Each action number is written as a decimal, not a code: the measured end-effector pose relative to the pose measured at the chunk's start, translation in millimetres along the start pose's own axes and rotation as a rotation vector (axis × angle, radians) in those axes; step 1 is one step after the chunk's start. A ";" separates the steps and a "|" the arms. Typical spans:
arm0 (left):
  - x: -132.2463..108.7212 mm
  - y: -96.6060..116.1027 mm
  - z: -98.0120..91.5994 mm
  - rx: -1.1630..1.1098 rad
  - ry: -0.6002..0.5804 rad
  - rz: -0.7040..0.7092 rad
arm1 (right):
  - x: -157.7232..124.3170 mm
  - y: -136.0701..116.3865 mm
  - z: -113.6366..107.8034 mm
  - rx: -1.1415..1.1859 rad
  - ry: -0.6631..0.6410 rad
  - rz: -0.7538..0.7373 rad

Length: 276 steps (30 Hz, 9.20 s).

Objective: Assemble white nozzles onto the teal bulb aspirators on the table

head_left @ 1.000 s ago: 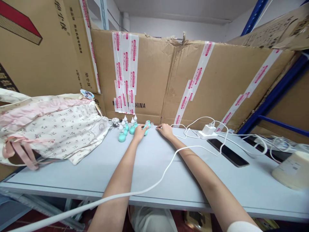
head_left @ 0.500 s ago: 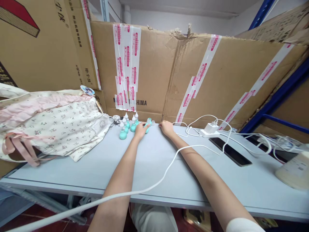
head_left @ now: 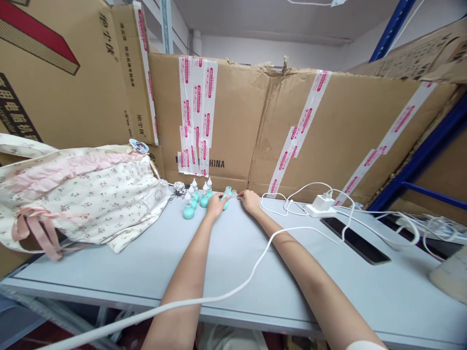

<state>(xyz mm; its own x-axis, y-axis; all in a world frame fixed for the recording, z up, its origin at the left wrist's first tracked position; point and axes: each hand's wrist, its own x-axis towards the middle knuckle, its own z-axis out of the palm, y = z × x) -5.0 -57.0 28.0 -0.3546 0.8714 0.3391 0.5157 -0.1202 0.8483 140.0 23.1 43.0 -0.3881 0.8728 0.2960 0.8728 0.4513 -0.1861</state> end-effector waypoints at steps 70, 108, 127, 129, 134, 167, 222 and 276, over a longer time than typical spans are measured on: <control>-3.0 0.8 -1.2 0.071 -0.020 0.024 | -2.2 -3.8 -14.2 -0.076 -0.088 0.032; -0.1 -1.7 -0.2 0.090 -0.041 0.034 | -6.3 -2.4 1.5 0.091 0.018 0.022; -0.3 -2.0 0.3 0.100 -0.035 0.042 | -8.4 1.5 5.3 0.067 0.048 0.001; -1.3 -0.5 -0.4 0.105 -0.039 0.047 | -8.9 1.3 4.7 0.059 0.045 0.023; -3.1 1.7 -1.5 0.080 -0.045 0.040 | -8.8 1.1 5.2 0.037 0.042 0.062; -3.0 2.3 -2.0 0.092 -0.056 0.036 | -12.1 -4.2 2.2 0.039 0.035 0.046; -7.5 11.3 -5.9 0.147 0.029 0.058 | -14.7 2.8 7.5 -0.048 0.078 -0.043; -10.1 8.6 -4.1 0.180 -0.015 0.104 | -16.2 -1.6 6.5 0.001 0.031 0.141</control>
<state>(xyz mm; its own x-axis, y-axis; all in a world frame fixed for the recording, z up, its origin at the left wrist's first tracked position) -0.3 -68.8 33.6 -0.2814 0.8659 0.4135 0.6804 -0.1238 0.7223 143.0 9.4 32.4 -0.2527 0.9213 0.2955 0.9177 0.3250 -0.2284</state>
